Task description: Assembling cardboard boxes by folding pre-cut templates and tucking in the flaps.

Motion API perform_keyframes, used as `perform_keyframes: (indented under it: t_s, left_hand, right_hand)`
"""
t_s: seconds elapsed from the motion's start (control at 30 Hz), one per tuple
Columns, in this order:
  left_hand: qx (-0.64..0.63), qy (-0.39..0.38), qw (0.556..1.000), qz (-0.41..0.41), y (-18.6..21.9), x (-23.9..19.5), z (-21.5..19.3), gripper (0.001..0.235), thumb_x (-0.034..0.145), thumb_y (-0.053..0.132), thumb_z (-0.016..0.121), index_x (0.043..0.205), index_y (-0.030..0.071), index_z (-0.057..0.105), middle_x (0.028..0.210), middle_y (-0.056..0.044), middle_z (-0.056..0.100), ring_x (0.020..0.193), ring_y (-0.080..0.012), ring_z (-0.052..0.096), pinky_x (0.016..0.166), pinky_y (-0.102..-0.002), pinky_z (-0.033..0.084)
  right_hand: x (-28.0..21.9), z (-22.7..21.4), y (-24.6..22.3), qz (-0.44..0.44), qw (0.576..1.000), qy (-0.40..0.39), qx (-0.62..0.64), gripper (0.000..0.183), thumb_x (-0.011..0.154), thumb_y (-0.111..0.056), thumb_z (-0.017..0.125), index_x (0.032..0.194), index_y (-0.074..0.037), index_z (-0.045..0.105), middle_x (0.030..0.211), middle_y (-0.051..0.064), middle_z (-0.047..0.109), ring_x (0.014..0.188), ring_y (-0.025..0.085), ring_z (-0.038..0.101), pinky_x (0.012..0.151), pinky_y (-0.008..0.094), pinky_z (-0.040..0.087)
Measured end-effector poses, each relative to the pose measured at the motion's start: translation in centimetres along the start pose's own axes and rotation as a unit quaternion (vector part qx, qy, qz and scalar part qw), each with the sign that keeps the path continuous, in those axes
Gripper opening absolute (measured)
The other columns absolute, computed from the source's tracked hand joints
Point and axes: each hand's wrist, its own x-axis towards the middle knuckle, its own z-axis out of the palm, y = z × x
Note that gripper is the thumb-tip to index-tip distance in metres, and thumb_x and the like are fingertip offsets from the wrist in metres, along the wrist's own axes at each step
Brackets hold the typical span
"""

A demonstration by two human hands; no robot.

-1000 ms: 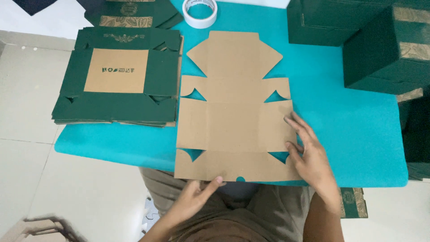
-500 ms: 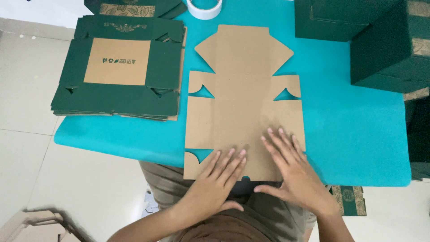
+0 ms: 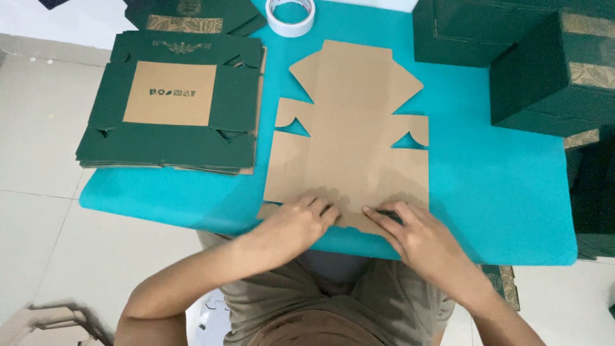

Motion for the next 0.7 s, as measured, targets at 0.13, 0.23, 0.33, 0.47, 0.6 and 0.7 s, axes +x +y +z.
perform_keyframes:
  t_s: [0.13,0.23,0.33,0.47,0.6,0.7]
  left_hand:
    - [-0.055,-0.158,0.986,-0.002,-3.4,3.1,-2.7,0.023,0.098,0.017,0.058,0.107,-0.003,0.067,0.090,-0.023,0.071,0.077,-0.0343,0.074,0.063,-0.039,0.060]
    - [-0.184,-0.270,0.942,-0.078,-5.9,5.8,-2.5,0.035,0.096,0.030,0.060,0.109,-0.002,0.068,0.096,-0.021,0.072,0.086,-0.0364,0.073,0.070,-0.044,0.059]
    - [-0.195,-0.291,0.930,-0.108,-7.9,7.2,-0.7,0.035,0.097,0.037,0.060,0.085,0.005,0.066,0.067,-0.006,0.064,0.056,-0.0170,0.060,0.054,-0.029,0.052]
    - [-0.182,-0.320,0.920,-0.131,-7.5,7.6,-1.5,0.035,0.098,0.037,0.060,0.092,0.003,0.065,0.068,-0.007,0.063,0.058,-0.0197,0.058,0.055,-0.031,0.050]
    - [-0.118,-0.317,0.928,-0.154,-6.2,7.5,-3.0,0.044,0.096,0.039,0.060,0.116,0.001,0.064,0.093,-0.017,0.071,0.085,-0.0311,0.070,0.073,-0.042,0.058]
    - [-0.061,-0.289,0.938,-0.183,-7.2,6.3,-0.2,0.051,0.092,0.035,0.066,0.132,0.006,0.053,0.107,-0.018,0.069,0.096,-0.0350,0.069,0.079,-0.052,0.057]
  right_hand:
    - [3.3,-5.3,0.3,0.014,0.990,-0.130,0.057,0.028,0.099,-0.025,0.050,0.113,-0.016,0.072,0.108,0.005,0.068,0.104,0.024,0.071,0.085,0.036,0.058]
    - [5.9,-4.6,3.3,0.045,0.968,-0.219,0.110,0.029,0.098,-0.024,0.054,0.112,-0.007,0.072,0.112,0.010,0.073,0.104,0.031,0.072,0.090,0.042,0.057]
    - [7.8,-3.5,5.5,0.071,0.953,-0.260,0.136,0.028,0.096,-0.030,0.059,0.110,-0.009,0.073,0.083,0.009,0.075,0.070,0.021,0.066,0.068,0.034,0.056]
    - [8.5,-1.2,7.9,0.081,0.933,-0.296,0.186,0.048,0.088,-0.034,0.071,0.132,-0.013,0.064,0.134,0.009,0.066,0.128,0.034,0.057,0.104,0.048,0.047]
    - [9.0,-1.0,8.0,0.085,0.941,-0.277,0.177,0.055,0.084,-0.035,0.077,0.133,-0.015,0.064,0.135,0.009,0.065,0.131,0.032,0.054,0.109,0.046,0.043]
    - [8.5,-2.3,6.4,0.110,0.950,-0.255,0.139,0.063,0.082,-0.036,0.078,0.138,-0.018,0.058,0.132,0.009,0.065,0.130,0.030,0.056,0.104,0.047,0.047]
